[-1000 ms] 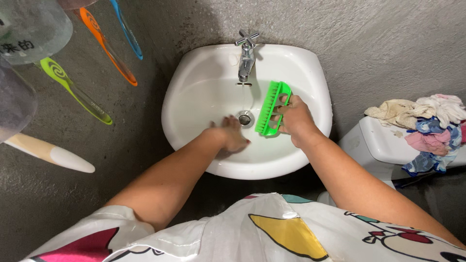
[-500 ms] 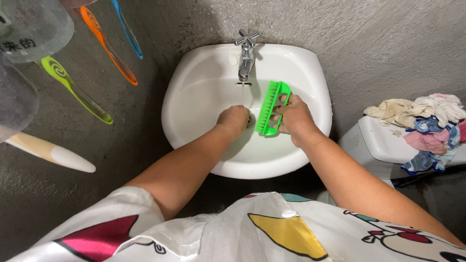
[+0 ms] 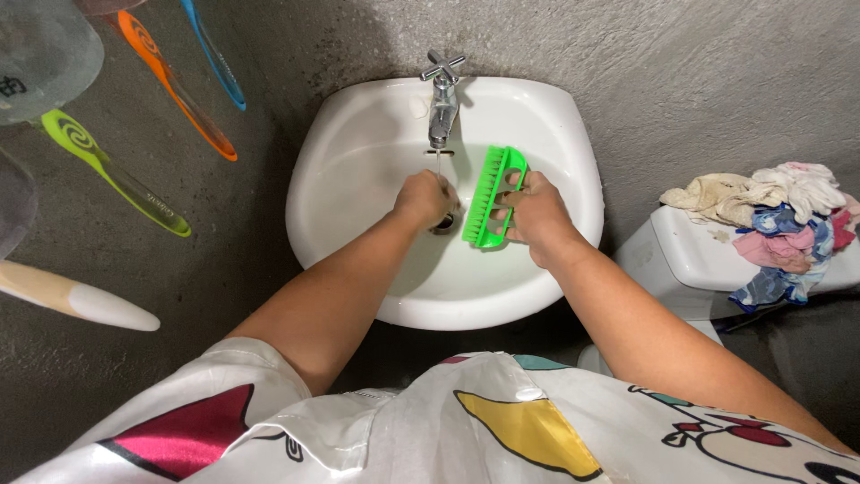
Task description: The person rinses a green scrub brush under running water, then uses a blue scoop to pour water onto the toilet seat and tank. They scrub the toilet tank and seat with the brush, repeatedly rinsing the brush and adding water from the scoop. The person also moves a pile of clothes from the tank to the sink.
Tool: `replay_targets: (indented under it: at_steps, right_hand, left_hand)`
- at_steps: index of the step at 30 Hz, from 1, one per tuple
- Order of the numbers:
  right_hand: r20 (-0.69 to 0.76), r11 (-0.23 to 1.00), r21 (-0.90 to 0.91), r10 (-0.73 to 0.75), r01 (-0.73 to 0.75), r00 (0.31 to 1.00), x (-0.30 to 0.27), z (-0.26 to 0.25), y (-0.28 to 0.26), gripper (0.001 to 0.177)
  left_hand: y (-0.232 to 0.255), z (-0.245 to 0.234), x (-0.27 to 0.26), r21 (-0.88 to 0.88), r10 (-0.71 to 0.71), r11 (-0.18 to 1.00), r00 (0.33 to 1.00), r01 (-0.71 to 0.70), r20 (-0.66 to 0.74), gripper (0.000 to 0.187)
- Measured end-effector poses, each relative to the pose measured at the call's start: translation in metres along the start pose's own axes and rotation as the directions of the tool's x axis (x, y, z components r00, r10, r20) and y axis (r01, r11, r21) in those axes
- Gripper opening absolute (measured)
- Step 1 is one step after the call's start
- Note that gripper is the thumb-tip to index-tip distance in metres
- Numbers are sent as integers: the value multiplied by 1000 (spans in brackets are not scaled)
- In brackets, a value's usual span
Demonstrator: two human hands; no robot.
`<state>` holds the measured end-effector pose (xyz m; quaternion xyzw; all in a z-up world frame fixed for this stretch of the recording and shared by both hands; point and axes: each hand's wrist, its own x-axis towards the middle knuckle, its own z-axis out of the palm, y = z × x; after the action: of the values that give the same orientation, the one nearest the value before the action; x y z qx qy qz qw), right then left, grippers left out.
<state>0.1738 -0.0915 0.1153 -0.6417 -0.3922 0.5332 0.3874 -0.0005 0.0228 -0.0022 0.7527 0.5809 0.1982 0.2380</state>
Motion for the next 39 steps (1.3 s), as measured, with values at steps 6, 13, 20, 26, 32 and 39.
replay_targets:
  at_steps: [6, 13, 20, 26, 32, 39]
  right_hand:
    - [15, 1000, 17, -1, 1, 1000, -1, 1, -1, 25]
    - [9, 1000, 14, 1, -1, 1000, -7, 2, -5, 23]
    - [24, 1000, 10, -6, 6, 1000, -8, 2, -5, 28]
    - [38, 999, 34, -8, 7, 999, -4, 2, -3, 27]
    - [43, 1000, 27, -16, 15, 999, -1, 0, 0, 28]
    - [41, 1000, 2, 1, -1, 999, -4, 2, -4, 31]
  left_hand:
    - [0, -22, 27, -764, -80, -151, 762, 628, 642, 36]
    - [14, -30, -14, -799, -50, -39, 797, 600, 601, 57]
    - [18, -42, -8, -897, -66, 389, 978, 209, 200, 33]
    - [6, -67, -26, 70, 1, 996, 785, 54, -619, 48]
    - [13, -51, -54, 473, 152, 881, 943, 7, -296, 76]
    - [25, -66, -72, 728, 175, 552, 909, -408, 377, 75]
